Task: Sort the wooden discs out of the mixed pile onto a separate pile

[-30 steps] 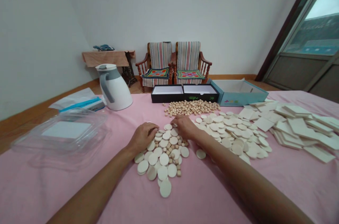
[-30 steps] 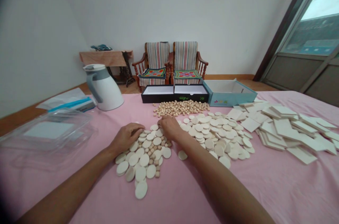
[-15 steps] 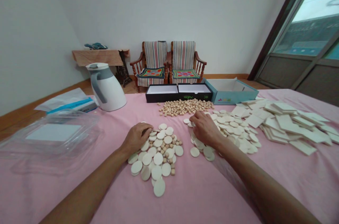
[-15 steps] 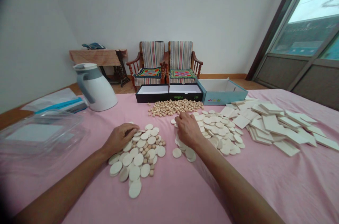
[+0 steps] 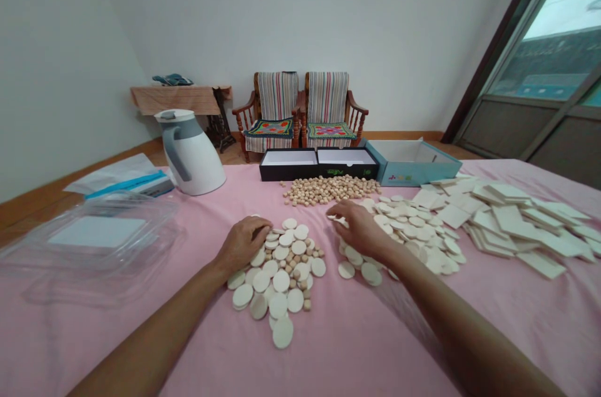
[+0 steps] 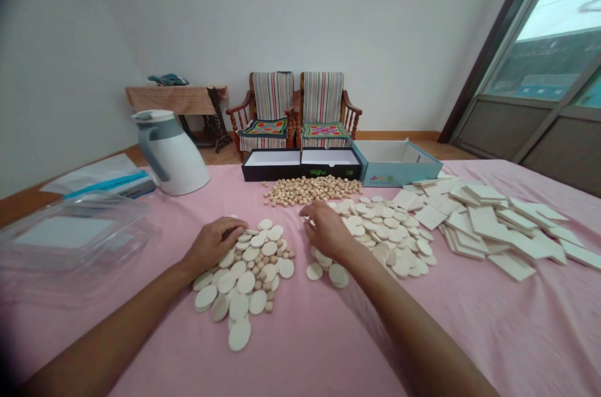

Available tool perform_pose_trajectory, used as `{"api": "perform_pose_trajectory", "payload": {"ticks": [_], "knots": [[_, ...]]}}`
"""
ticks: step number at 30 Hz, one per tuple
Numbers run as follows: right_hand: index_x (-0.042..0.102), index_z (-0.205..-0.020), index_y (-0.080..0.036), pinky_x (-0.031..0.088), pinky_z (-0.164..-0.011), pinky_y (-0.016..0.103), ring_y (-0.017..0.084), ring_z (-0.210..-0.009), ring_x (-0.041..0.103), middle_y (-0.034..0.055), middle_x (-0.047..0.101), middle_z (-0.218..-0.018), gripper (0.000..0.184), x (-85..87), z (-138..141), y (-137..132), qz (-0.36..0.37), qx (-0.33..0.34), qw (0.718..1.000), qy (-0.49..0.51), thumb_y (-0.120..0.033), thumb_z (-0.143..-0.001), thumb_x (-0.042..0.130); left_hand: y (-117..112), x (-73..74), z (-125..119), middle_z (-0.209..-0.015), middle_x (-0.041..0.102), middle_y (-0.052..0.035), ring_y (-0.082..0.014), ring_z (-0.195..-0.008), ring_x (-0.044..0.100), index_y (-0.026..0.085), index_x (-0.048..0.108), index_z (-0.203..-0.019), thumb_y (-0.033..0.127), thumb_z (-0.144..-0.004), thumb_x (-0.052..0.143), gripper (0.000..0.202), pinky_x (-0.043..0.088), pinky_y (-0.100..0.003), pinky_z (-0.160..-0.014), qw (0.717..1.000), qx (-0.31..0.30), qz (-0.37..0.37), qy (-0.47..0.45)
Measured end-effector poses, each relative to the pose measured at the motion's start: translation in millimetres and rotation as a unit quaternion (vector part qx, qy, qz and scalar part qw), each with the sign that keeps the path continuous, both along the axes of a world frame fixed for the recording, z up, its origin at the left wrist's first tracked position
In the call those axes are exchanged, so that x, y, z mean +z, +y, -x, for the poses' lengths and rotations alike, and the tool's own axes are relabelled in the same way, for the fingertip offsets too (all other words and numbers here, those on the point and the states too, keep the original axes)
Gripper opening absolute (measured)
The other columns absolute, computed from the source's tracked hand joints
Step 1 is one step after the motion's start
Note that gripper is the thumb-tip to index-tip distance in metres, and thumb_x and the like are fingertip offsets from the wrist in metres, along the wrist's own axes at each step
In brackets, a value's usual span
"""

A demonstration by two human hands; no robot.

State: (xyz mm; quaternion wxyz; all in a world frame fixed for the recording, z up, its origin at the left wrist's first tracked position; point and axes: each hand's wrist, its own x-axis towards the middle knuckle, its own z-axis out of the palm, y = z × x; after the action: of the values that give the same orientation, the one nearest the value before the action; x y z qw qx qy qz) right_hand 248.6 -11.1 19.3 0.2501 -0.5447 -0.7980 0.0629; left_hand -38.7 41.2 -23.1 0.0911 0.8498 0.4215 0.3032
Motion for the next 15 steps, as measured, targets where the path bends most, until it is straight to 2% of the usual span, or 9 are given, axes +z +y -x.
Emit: {"api": "perform_pose_trajectory", "payload": {"ticks": [3, 6, 11, 15], "knots": [[0.063, -0.104, -0.015, 0.040, -0.083, 0.029, 0.017, -0.098, 0.053, 0.0087, 0.064, -0.101, 0.036, -9.6, 32.4, 10.2, 0.042, 0.076, 0.996, -0.024, -0.003, -0.074, 0.048, -0.2, -0.9, 0.4, -0.094, 0.071, -0.0051, -0.0179, -0.088, 0.063, 0.019, 0.068, -0.090, 0.025, -0.086, 0.048, 0.021, 0.049, -0.030, -0.081, 1.000, 0.000, -0.001, 0.001], [0.064, -0.104, -0.015, 0.039, -0.082, 0.027, 0.017, -0.097, 0.054, 0.0087, 0.064, -0.099, 0.037, -19.7, 50.3, 22.9, 0.075, 0.104, 0.989, -0.072, -0.002, -0.073, 0.049, -1.0, -0.9, 0.5, -0.094, 0.070, -0.0055, -0.0178, -0.088, 0.063, 0.019, 0.068, -0.089, 0.023, -0.086, 0.048, 0.021, 0.048, -0.030, -0.081, 1.000, 0.001, 0.000, 0.002], [0.062, -0.110, -0.017, 0.039, -0.079, 0.024, 0.016, -0.098, 0.054, 0.0082, 0.062, -0.101, 0.043, -27.5, 54.1, 32.2, 0.084, 0.077, 0.990, -0.081, -0.002, -0.073, 0.046, -1.4, 0.0, 0.4, -0.094, 0.070, -0.0052, -0.0176, -0.088, 0.063, 0.019, 0.069, -0.091, 0.022, -0.085, 0.048, 0.021, 0.048, -0.030, -0.082, 1.000, -0.004, 0.003, 0.002], [0.062, -0.102, -0.014, 0.039, -0.075, 0.025, 0.018, -0.094, 0.053, 0.0102, 0.059, -0.098, 0.032, -18.2, 49.9, 17.7, 0.068, 0.044, 0.990, -0.115, -0.010, -0.072, 0.051, -0.5, -0.8, 0.7, -0.092, 0.070, -0.0050, -0.0178, -0.087, 0.063, 0.019, 0.068, -0.089, 0.023, -0.086, 0.048, 0.021, 0.048, -0.031, -0.081, 1.000, -0.004, 0.001, 0.002]]}}
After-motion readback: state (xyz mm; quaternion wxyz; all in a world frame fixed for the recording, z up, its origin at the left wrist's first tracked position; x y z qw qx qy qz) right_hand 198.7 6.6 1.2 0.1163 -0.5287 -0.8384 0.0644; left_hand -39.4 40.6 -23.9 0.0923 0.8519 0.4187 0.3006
